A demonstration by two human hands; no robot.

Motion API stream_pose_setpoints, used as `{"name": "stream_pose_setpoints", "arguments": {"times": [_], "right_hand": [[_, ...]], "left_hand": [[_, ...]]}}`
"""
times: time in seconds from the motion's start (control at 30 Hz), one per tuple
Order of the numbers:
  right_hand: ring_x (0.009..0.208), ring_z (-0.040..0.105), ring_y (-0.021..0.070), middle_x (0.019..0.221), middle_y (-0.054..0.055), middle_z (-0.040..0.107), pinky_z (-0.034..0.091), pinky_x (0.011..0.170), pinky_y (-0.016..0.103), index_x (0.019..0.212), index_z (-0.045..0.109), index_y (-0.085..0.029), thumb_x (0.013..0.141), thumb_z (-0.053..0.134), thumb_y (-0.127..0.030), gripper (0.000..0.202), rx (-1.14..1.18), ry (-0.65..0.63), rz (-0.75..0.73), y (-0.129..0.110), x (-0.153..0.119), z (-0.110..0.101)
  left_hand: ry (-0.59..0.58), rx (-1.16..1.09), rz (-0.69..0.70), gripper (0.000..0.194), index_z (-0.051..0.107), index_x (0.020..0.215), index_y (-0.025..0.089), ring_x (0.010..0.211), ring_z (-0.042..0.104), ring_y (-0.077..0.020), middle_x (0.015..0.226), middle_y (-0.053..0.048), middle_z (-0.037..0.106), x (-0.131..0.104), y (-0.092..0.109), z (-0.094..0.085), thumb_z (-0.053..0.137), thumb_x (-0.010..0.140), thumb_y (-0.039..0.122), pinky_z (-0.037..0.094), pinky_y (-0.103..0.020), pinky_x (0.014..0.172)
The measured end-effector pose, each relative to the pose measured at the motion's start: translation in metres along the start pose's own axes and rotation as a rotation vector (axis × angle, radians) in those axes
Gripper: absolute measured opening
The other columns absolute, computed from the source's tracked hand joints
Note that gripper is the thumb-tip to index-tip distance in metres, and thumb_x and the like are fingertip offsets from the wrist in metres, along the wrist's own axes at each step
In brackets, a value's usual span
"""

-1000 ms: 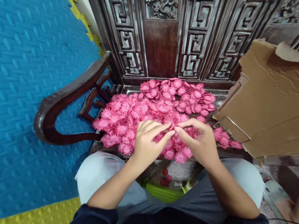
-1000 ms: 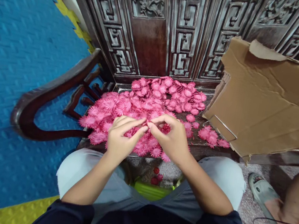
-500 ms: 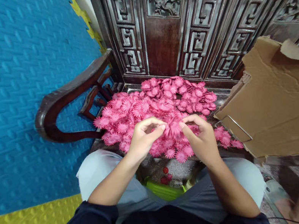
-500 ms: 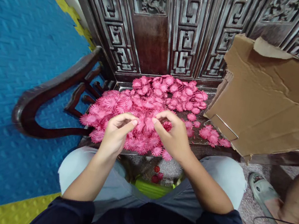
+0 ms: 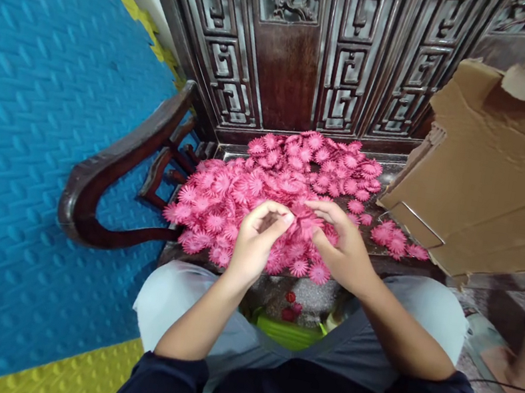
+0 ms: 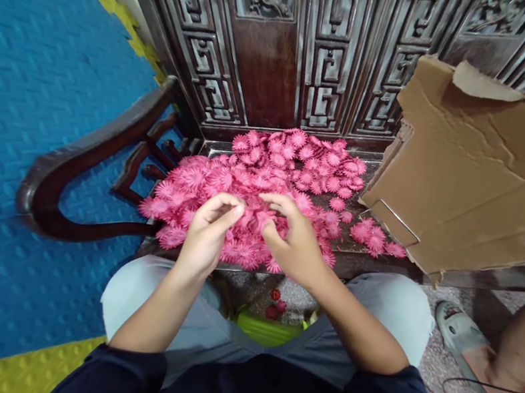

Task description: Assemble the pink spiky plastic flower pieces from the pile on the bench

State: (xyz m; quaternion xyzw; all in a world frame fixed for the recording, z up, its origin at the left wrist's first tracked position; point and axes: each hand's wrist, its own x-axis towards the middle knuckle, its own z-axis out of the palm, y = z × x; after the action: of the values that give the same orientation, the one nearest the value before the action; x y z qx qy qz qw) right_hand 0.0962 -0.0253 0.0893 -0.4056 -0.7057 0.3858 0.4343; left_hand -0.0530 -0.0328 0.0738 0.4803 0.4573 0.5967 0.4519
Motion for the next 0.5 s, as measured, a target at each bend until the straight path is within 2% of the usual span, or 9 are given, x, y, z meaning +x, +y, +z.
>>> {"name": "stream_pose_setpoints", "arguments": {"times": [0.1,0.23,0.37,0.5], "right_hand": [[0.103,0.059,0.0178,0.108,0.007,0.063,0.045,0.093,0.035,0.108,0.054,-0.02,0.077,0.045,-0.01,0.034,-0.054,-0.005,-0.023,0.003,0.001,0.001],[0.098,0.06,0.0196,0.103,0.009,0.064,0.046,0.089,0.035,0.105,0.054,-0.017,0.081,0.045,-0.016,0.026,-0.13,0.023,-0.011,0.008,0.003,0.005],[0.092,0.06,0.0194,0.096,0.008,0.065,0.046,0.085,0.035,0.1,0.056,-0.018,0.084,0.045,-0.023,0.02,-0.145,0.047,0.005,0.011,0.005,0.007],[0.084,0.06,0.0181,0.088,0.004,0.065,0.045,0.08,0.032,0.092,0.058,-0.019,0.08,0.05,-0.021,0.015,-0.123,0.086,0.015,0.012,0.006,0.007]], "left_hand": [[-0.017,0.025,0.037,0.009,0.057,0.075,0.02,0.07,0.051,-0.0101,0.073,0.002,0.056,-0.002,-0.002,0.001,0.06,0.079,0.028,0.041,-0.022,0.068],[-0.049,0.108,0.121,0.009,0.055,0.077,0.02,0.077,0.053,-0.0105,0.079,0.001,0.057,-0.005,-0.004,0.006,0.056,0.083,0.026,0.042,-0.023,0.073],[-0.017,0.176,0.196,0.007,0.056,0.08,0.019,0.083,0.056,-0.0114,0.085,-0.001,0.062,-0.006,-0.004,0.009,0.055,0.084,0.025,0.043,-0.024,0.078],[-0.048,0.251,0.219,0.008,0.057,0.081,0.019,0.082,0.058,-0.0119,0.083,-0.001,0.063,-0.005,-0.003,0.006,0.055,0.084,0.026,0.045,-0.025,0.078]]}}
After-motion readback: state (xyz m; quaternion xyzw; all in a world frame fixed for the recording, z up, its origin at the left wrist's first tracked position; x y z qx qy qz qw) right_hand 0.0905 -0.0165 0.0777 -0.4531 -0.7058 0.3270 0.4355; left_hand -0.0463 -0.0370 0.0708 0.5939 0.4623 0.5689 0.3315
